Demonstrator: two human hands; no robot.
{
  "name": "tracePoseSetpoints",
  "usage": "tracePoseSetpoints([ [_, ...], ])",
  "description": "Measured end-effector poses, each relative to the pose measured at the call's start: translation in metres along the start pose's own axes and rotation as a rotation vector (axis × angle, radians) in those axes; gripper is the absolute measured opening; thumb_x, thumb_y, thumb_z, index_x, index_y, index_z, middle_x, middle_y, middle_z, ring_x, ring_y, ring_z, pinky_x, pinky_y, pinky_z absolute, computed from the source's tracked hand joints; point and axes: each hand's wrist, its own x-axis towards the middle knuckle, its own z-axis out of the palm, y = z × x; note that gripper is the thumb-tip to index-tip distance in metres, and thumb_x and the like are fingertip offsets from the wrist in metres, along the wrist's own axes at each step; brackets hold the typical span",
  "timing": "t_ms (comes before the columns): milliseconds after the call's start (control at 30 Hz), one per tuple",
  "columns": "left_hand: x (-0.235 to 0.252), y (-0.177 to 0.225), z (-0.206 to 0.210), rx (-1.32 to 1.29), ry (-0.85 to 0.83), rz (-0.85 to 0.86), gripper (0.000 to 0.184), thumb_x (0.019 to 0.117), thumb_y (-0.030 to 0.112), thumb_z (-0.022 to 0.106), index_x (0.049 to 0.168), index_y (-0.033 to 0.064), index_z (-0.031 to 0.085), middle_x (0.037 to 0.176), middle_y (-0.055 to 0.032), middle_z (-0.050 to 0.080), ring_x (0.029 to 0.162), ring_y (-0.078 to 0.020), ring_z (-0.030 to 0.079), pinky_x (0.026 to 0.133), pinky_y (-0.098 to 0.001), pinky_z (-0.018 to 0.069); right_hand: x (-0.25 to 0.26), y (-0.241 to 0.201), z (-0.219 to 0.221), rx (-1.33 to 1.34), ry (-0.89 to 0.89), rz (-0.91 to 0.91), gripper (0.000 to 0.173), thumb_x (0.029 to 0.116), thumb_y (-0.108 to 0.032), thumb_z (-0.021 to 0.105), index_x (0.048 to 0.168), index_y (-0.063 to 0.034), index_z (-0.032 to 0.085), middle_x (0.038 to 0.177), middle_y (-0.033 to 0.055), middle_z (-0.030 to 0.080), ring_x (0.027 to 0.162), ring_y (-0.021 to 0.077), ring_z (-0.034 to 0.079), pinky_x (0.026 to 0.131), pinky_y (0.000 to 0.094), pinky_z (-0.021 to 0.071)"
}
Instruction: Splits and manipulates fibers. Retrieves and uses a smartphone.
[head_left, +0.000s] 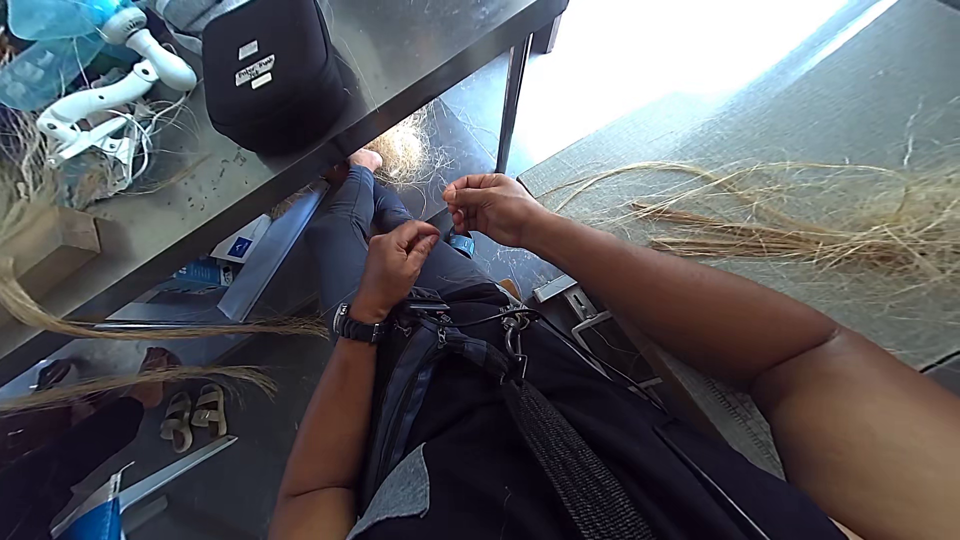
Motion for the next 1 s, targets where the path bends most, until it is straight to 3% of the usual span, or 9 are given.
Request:
tracePoseSetpoints([
  [167,0.001,-0.004,-0.012,-0.177,-0.182,0.05,0.009,0.099,0.011,0.064,0.1,0.0077,0.073,0.068,0.0006,0.059,0.05,-0.0071,0.046,0.046,-0.022,0.0393,0.002,-0.001,-0.001,0.023,0.024,0.001,0.008,0.1021,-0.007,0.059,0.098,-0.0021,0.065,0.077,0.0038,0.064,0.064,0.0133,0.064,0.065,0.0307,0.059],
  [367,-0.001,-0.011,-0.023,-0.397,-0.338,0.07,0.01,0.0942,0.008,0.062,0.091,0.0042,0.071,0.085,-0.0024,0.067,0.067,-0.0078,0.058,0.059,-0.0228,0.0498,0.001,0.0,-0.001,0.032,0.013,0.023,0.007,0.1018,-0.006,0.06,0.097,-0.0025,0.064,0.077,0.0038,0.065,0.064,0.0129,0.064,0.065,0.0293,0.0588],
  [433,-0.001,-0.011,-0.025,-0.442,-0.299,0.103,0.012,0.0942,0.016,0.063,0.086,0.0077,0.067,0.098,-0.0034,0.065,0.08,-0.01,0.061,0.066,-0.0244,0.0517,0.001,-0.001,0.0,0.039,0.007,0.028,0.008,0.102,-0.006,0.059,0.097,-0.0029,0.064,0.077,0.0037,0.064,0.063,0.0126,0.063,0.064,0.0289,0.0589],
  [500,-0.003,-0.01,-0.025,-0.486,-0.215,0.138,0.015,0.0943,0.022,0.064,0.083,0.0115,0.065,0.12,-0.006,0.062,0.094,-0.0139,0.063,0.073,-0.0275,0.0558,0.0,-0.001,0.001,0.055,0.008,0.033,0.007,0.1018,-0.007,0.06,0.097,-0.0032,0.064,0.076,0.0037,0.064,0.063,0.013,0.064,0.065,0.0293,0.0593],
  [600,-0.002,-0.011,-0.025,-0.613,-0.123,0.238,0.017,0.0975,0.027,0.062,0.089,0.0121,0.066,0.141,-0.0112,0.052,0.103,-0.0208,0.065,0.081,-0.0351,0.0595,-0.001,-0.002,0.001,0.068,-0.005,0.033,0.007,0.1014,-0.007,0.059,0.096,-0.004,0.064,0.078,0.0042,0.064,0.064,0.0134,0.064,0.065,0.0299,0.0591],
  [667,-0.001,-0.012,-0.024,-0.733,-0.137,0.28,0.019,0.0992,0.027,0.062,0.093,0.0101,0.066,0.136,-0.0146,0.059,0.105,-0.0273,0.068,0.085,-0.0414,0.0608,-0.001,-0.001,0.002,0.079,-0.022,0.042,0.007,0.1014,-0.007,0.059,0.096,-0.0044,0.064,0.078,0.0044,0.064,0.064,0.0133,0.063,0.065,0.0297,0.0588],
  [733,0.0,-0.011,-0.021,-0.831,-0.19,0.264,0.018,0.1002,0.026,0.061,0.094,0.0093,0.063,0.114,-0.0158,0.07,0.101,-0.0324,0.071,0.088,-0.0483,0.0603,-0.001,-0.001,0.003,0.094,-0.036,0.05,0.008,0.1015,-0.007,0.059,0.095,-0.0047,0.064,0.077,0.0041,0.064,0.063,0.0132,0.063,0.064,0.0296,0.0586],
  [800,0.0,-0.012,-0.019,-0.857,-0.236,0.223,0.017,0.1002,0.025,0.06,0.092,0.0099,0.061,0.097,-0.0125,0.07,0.096,-0.0311,0.07,0.089,-0.0501,0.0588,-0.002,-0.001,0.003,0.105,-0.047,0.057,0.009,0.1013,-0.006,0.059,0.094,-0.0051,0.064,0.077,0.004,0.064,0.063,0.013,0.063,0.064,0.0297,0.0586],
  [1000,0.001,-0.012,-0.019,-0.86,-0.292,0.153,0.019,0.1004,0.028,0.06,0.091,0.0109,0.061,0.089,-0.0087,0.067,0.083,-0.0248,0.069,0.077,-0.0429,0.0597,-0.001,0.0,0.002,0.134,-0.09,0.033,0.008,0.1008,-0.005,0.059,0.094,-0.0051,0.063,0.077,0.0052,0.064,0.063,0.014,0.063,0.065,0.0307,0.0589],
])
